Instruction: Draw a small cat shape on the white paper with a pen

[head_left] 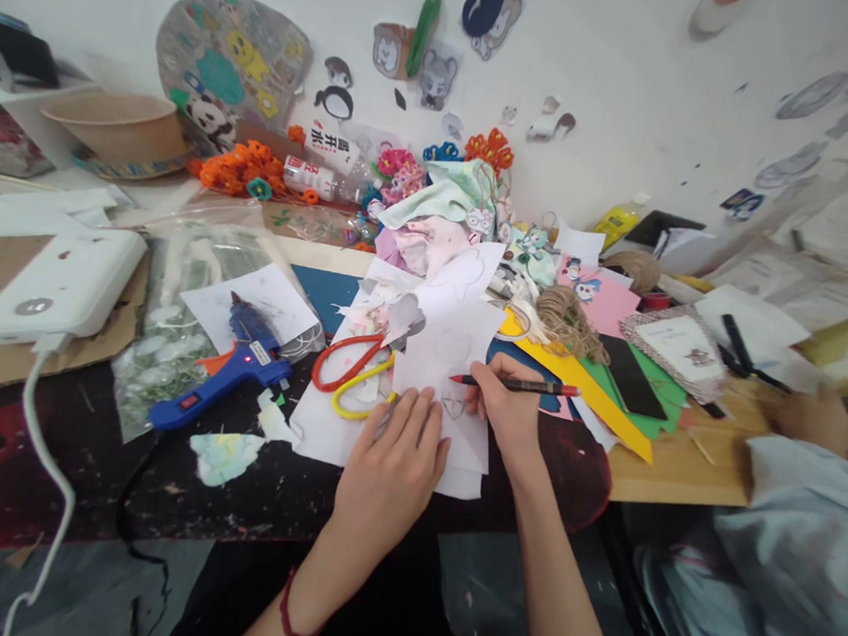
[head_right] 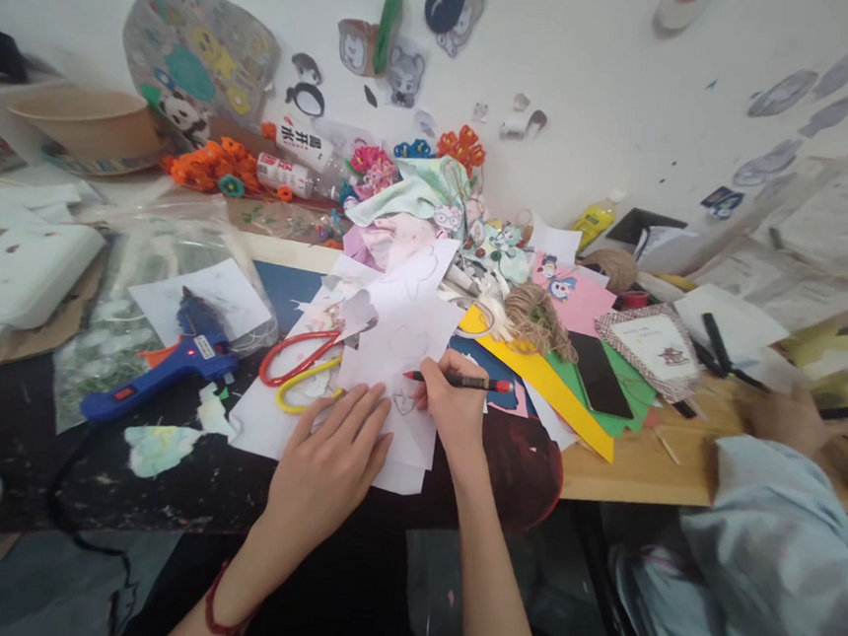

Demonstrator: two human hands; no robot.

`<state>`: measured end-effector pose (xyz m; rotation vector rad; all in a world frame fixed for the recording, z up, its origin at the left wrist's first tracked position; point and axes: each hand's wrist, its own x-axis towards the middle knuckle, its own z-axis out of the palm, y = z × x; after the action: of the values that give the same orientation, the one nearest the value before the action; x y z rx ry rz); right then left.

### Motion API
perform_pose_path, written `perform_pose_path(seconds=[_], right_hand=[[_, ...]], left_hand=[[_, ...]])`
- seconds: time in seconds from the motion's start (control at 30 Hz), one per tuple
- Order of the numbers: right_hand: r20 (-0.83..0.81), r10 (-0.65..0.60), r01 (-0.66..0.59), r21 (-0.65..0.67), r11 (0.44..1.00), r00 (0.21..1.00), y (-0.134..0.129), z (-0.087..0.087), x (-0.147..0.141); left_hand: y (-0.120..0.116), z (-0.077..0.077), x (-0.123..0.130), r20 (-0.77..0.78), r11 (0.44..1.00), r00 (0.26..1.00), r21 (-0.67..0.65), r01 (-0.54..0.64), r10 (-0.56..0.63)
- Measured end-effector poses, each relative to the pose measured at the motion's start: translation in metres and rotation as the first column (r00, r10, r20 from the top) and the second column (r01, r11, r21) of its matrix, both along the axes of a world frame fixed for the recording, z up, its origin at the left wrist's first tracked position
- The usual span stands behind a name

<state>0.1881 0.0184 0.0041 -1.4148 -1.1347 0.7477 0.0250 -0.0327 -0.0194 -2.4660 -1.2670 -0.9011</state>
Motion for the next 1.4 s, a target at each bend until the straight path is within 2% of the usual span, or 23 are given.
perform_pose_path(seconds=[0.1, 0.23, 0.3, 0.63, 0.87, 1.03, 1.23, 1.4], right_hand=[[0.001, 0.001, -0.001, 0.002, 1.0, 1.0, -0.0013, 0.0011, 0.0004], [0.006, -0.139, 0.139, 0.066, 0.988, 0.99, -0.0052, 0.0016, 0.0006], [0.026, -0.172, 0.17, 0.072, 0.983, 0.985, -0.0067, 0.0011, 0.0], [0.088, -0.107, 0.104, 0.042, 0.994, 0.99, -0.0053, -0.0025, 0.0], [0.069, 0.052, -0.054, 0.017, 0.998, 0.996, -0.0053, -0.0028, 0.0002], [0.061, 0.01, -0.013, 0.04, 0.999, 0.998, -0.0048, -0.0028, 0.0012], [0.04, 0.094, -0.095, 0.007, 0.995, 0.995, -0.0049, -0.003, 0.0017], [0.047, 0.034, -0.036, 0.035, 0.999, 0.998, -0.0048, -0.0038, 0.0029]], left_hand=[[0.0003, 0.0, -0.0002, 0.0, 1.0, 1.0, 0.007, 0.002, -0.002], [0.0003, 0.0, -0.0002, 0.004, 1.0, 1.0, 0.016, -0.004, 0.004], [0.0, 0.0001, -0.0001, 0.003, 1.0, 1.0, 0.018, -0.008, 0.008], [0.0003, -0.0006, 0.0005, 0.008, 1.0, 1.0, 0.02, -0.006, 0.006], [0.0001, -0.0021, 0.0003, 0.002, 1.0, 1.0, 0.019, -0.01, 0.009], [-0.0004, -0.0013, -0.0002, 0.002, 1.0, 1.0, 0.015, -0.007, 0.007], [-0.0005, -0.0007, -0.0003, -0.001, 1.0, 1.0, 0.018, -0.008, 0.008], [-0.0002, -0.0006, -0.0002, -0.002, 1.0, 1.0, 0.016, -0.012, 0.012]])
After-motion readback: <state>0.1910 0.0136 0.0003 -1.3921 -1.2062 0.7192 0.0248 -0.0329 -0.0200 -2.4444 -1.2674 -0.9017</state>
